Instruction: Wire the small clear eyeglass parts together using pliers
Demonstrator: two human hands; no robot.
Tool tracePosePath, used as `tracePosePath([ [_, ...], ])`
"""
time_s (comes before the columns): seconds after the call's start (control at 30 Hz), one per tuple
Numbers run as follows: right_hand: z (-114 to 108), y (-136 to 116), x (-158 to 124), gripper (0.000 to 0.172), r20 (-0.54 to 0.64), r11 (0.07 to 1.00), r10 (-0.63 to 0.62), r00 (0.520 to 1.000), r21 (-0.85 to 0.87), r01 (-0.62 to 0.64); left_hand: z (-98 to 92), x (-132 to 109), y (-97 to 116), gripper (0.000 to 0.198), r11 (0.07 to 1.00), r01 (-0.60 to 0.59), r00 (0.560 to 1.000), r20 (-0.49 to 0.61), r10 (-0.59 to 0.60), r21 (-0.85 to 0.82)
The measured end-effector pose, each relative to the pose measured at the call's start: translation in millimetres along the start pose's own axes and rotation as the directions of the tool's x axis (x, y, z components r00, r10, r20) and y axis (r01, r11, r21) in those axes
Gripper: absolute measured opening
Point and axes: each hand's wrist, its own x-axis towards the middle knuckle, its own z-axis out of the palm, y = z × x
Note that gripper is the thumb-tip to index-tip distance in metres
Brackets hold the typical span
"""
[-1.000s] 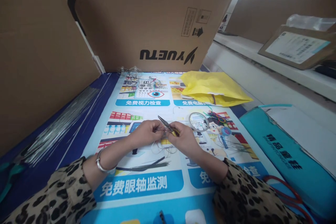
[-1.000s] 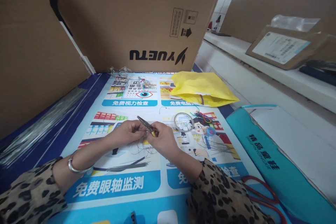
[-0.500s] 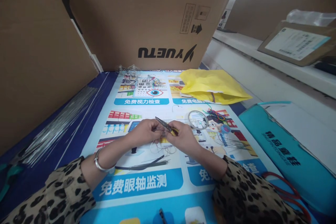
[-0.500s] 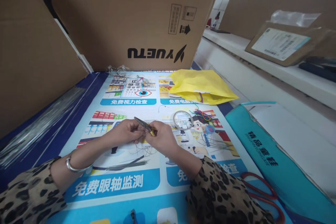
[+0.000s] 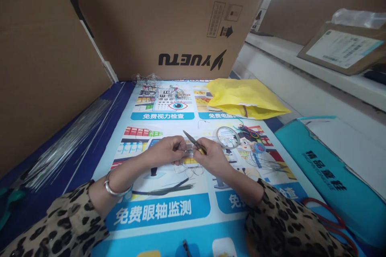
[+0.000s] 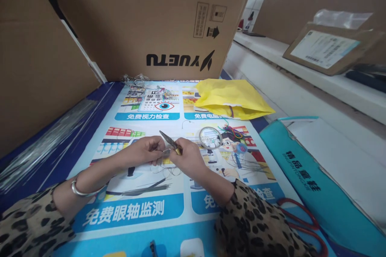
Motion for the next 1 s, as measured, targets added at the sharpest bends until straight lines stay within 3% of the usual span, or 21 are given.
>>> tracePosePath([
  [0.17,-0.6,-1.8,0.1,0.004,0.023,1.000,0.016,1.000,0.003,-0.017,6.7,0.2,1.7,0.020,0.978,-0.108,0.984,-0.119,0.131,0.180],
  [0.43,0.1,-1.0,0.0,0.006,0.029,0.999,0.025,0.999,0.023,-0.026,13.7,0.9,3.1,0.014,0.969,-0.085,0.959,-0.243,0.143,0.233],
  [0.7,1.3,-1.6,-0.8,0.005,0.035,0.999,0.027,0.999,0.027,-0.028,15.6,1.7,0.9,0.011,0.930,-0.081,0.941,-0.281,0.190,0.358],
  [1.0,0.2,-2.0,0.0,0.007,0.041,0.993,0.046,0.998,0.108,-0.051,14.0,-2.6,2.8,0.005,0.873,-0.050,0.960,-0.216,0.175,0.484],
])
